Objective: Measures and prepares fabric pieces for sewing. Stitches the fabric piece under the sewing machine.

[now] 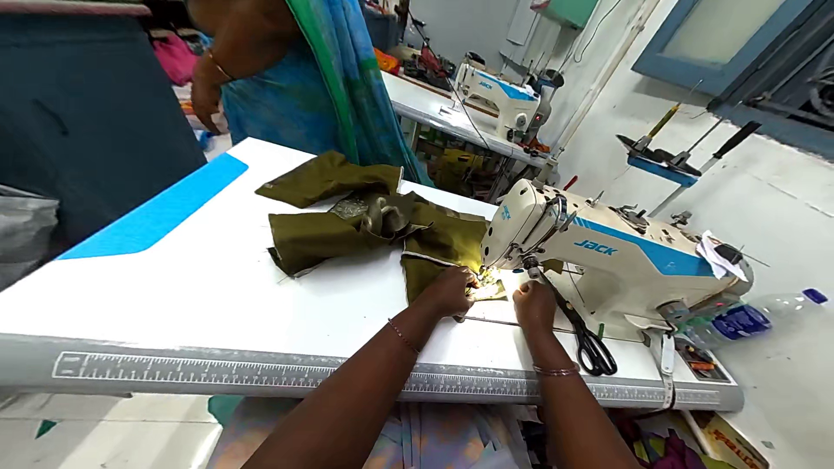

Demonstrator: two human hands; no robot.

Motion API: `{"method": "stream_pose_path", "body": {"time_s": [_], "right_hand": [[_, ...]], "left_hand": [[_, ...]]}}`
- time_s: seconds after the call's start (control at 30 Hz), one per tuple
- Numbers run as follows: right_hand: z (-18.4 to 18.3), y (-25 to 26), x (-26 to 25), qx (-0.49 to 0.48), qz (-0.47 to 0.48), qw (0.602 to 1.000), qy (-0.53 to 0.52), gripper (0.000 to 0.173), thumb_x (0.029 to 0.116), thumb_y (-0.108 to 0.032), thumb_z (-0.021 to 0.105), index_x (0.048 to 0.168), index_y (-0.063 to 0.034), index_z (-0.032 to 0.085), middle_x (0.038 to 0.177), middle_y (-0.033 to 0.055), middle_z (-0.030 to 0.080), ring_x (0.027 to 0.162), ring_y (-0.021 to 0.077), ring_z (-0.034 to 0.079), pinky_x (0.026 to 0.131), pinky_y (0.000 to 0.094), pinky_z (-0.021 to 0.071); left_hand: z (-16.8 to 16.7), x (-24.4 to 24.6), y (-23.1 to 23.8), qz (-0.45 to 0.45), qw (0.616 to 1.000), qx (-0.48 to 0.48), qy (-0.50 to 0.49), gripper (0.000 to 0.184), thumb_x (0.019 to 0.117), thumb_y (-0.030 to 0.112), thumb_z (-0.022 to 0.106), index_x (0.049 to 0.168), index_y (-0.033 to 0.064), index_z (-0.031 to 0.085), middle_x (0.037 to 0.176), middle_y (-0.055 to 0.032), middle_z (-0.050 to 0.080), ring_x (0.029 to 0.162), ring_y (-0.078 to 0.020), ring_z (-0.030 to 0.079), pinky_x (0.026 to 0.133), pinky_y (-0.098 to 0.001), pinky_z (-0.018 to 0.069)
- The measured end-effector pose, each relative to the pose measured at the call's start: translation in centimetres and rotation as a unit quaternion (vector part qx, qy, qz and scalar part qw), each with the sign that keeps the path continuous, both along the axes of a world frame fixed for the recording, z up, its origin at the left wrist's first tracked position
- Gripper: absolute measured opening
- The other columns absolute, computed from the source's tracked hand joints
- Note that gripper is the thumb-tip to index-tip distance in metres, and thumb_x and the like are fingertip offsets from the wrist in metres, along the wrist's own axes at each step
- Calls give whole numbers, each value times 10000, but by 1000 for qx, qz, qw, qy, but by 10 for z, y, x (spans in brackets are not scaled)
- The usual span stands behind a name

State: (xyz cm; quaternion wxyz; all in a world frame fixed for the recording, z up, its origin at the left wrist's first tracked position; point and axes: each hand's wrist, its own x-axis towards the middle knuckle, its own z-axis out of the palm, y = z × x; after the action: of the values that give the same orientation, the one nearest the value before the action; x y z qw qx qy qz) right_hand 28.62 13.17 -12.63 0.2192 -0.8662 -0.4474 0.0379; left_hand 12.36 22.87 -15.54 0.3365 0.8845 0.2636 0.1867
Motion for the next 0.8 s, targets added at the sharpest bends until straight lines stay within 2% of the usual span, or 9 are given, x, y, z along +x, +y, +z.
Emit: {"method": "stream_pose_path", "body": {"time_s": [0.07, 0.2, 0.27, 0.37, 0.47, 0.57, 0.63, 0.77, 0.8], "right_hand": [[0, -3, 2, 47, -1, 999, 0, 187, 970, -76, 663, 1066, 81, 700, 1042, 273, 688, 1004, 419, 667, 887, 577, 518], [-7, 2, -34, 82, 136, 987, -12, 201, 979, -57, 642, 1076, 111, 696, 1070, 276, 691, 1020, 405, 685, 930, 540, 543], [-12, 8, -36, 67, 128, 989, -18, 181, 969, -57, 660, 1037, 105, 698, 1052, 272, 688, 1004, 402, 684, 923, 529, 538], [-6, 4, -8, -11, 52, 998, -24, 225, 987, -47, 614, 1124, 122, 667, 1168, 307, 653, 1122, 442, 646, 984, 559, 511], [-5, -3, 18, 41, -2, 999, -11, 184, 958, -50, 663, 1070, 94, 688, 1073, 284, 676, 1033, 427, 659, 912, 579, 516], [-1, -4, -12, 72, 97, 993, -12, 196, 953, -42, 666, 1067, 114, 697, 1067, 286, 687, 1015, 419, 678, 928, 564, 532], [-11, -2, -27, 87, 147, 985, -28, 158, 961, -43, 661, 1013, 103, 690, 1019, 269, 675, 958, 409, 678, 869, 548, 547], [-8, 3, 5, -4, 47, 998, -42, 217, 987, -34, 596, 1116, 123, 669, 1167, 307, 655, 1115, 443, 650, 978, 563, 513], [-6, 1, 14, 0, 20, 999, -30, 215, 984, -41, 609, 1116, 116, 674, 1157, 300, 658, 1115, 439, 645, 976, 565, 506]], "left_hand": [[0, 0, 3, 0, 1000, 3, -2, 254, 943, 101, 693, 1168, -14, 714, 1280, -168, 662, 1286, -307, 566, 1146, -443, 395], [-2, 2, 3, -7, 1000, 10, -8, 245, 966, 130, 684, 1147, -31, 718, 1280, -183, 666, 1291, -323, 568, 1145, -459, 394], [-1, 2, 3, -4, 1000, 11, -6, 247, 969, 135, 685, 1151, -29, 717, 1280, -181, 666, 1288, -324, 570, 1143, -460, 396], [-3, 2, 3, -1, 1000, 11, -3, 249, 954, 124, 695, 1156, -20, 719, 1273, -176, 667, 1281, -318, 573, 1136, -460, 403], [-2, 2, 4, 1, 1000, 8, 1, 248, 945, 111, 693, 1159, -10, 719, 1286, -164, 664, 1290, -301, 568, 1143, -443, 401], [-2, 4, 4, -6, 1000, 9, 1, 245, 948, 112, 690, 1156, -15, 718, 1281, -169, 664, 1287, -308, 566, 1142, -449, 395], [-5, 4, 4, -9, 1000, 15, -10, 242, 947, 114, 698, 1139, -32, 719, 1275, -185, 667, 1284, -324, 571, 1143, -459, 393], [-1, 2, 4, -3, 1000, 11, -3, 251, 944, 101, 697, 1163, -21, 717, 1275, -180, 663, 1278, -321, 570, 1136, -450, 402], [-1, 2, 3, -2, 1000, 10, -3, 249, 944, 102, 699, 1161, -19, 719, 1278, -180, 664, 1279, -320, 573, 1136, -453, 406]]}}
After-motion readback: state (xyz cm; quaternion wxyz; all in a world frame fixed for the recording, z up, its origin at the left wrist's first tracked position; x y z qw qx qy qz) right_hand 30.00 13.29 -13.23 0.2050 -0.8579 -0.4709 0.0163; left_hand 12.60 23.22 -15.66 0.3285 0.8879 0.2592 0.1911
